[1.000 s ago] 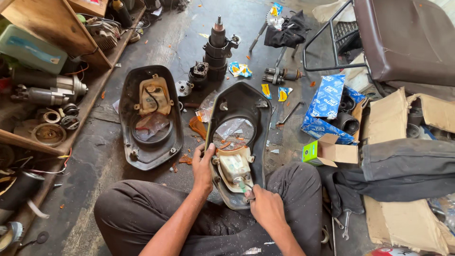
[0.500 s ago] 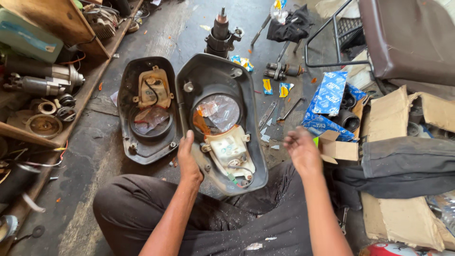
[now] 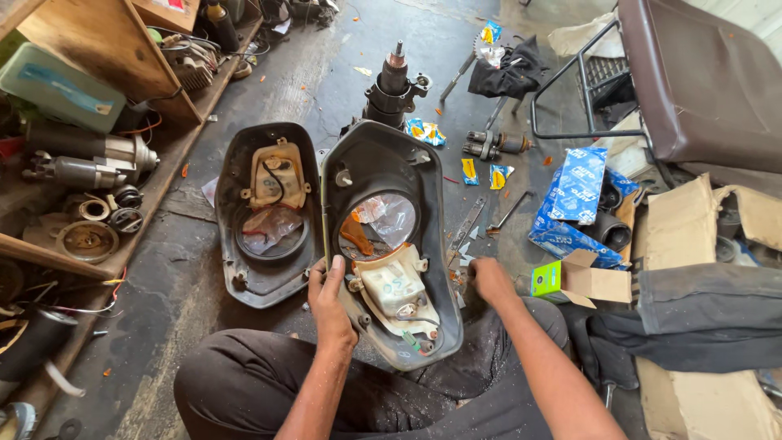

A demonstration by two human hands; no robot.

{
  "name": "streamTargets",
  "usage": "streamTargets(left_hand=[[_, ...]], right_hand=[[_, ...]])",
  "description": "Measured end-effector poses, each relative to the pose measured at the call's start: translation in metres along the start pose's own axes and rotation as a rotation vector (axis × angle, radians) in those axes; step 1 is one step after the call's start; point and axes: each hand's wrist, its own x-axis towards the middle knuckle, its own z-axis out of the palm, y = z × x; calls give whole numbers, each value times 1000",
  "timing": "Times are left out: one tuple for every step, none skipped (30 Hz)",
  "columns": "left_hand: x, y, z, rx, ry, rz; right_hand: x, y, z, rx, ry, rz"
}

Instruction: The person cleans the edges of an orange headlight lens, fits it into a headlight housing, and uses a screwdriver to secure the lens. They then wipe the lens with a cloth.

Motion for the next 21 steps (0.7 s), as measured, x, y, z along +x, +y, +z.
streamTargets(left_hand=[[-1, 2, 0, -16, -18, 0], [-3, 4, 0, -42, -19, -24], [-3, 6, -1, -69, -21, -47], [-4, 7, -1, -95, -21, -71], [-5, 8, -2, -119, -26, -92], [-4, 10, -3, -145, -34, -108], [-3, 10, -3, -173, -42, -123], [-3, 10, -4, -180, -45, -122], [-3, 10, -4, -185, -48, -122], [-3, 9, -4, -187, -50, -124], [-4, 9, -4, -172, -37, -122], [-6, 8, -3, -158, -30, -123], [-5, 6, 0, -147, -29, -120], [-5, 6, 2, -123, -7, -115], [-6, 6, 4, -103, 11, -106], [-5, 5, 6, -87, 25, -96], [-6, 5, 8, -95, 31, -125], [-6, 5, 9, -102, 35, -154], [-6, 5, 10, -92, 28, -141], [-6, 4, 12, -78, 25, -128], [-7, 2, 13, -62, 29, -117]], right_hand=[[0, 1, 0, 56, 0, 45], [0, 2, 2, 113, 0, 92], [1, 5, 3, 171, 2, 138], [0, 8, 4, 403, 62, 197], [-2, 11, 6, 634, 125, 253], [-3, 13, 5, 865, 192, 303], [-5, 16, 4, 1031, 199, 292], [-11, 22, 5, 1198, 202, 280], [-18, 27, 3, 1366, 202, 269], [-24, 29, 2, 1481, 186, 236], [-33, 32, 1, 1595, 173, 204], [-41, 34, -1, 1707, 166, 170], [-49, 34, -3, 1705, 165, 159], [-54, 33, -5, 1703, 166, 140], [-58, 31, -7, 1700, 169, 114], [-61, 28, -10, 1709, 163, 135], [-63, 25, -12, 1717, 159, 154], [-65, 22, -15, 1727, 156, 173], [-66, 19, -18, 1704, 149, 136], [-67, 15, -20, 1684, 138, 105], [-69, 12, -22, 1665, 122, 80]])
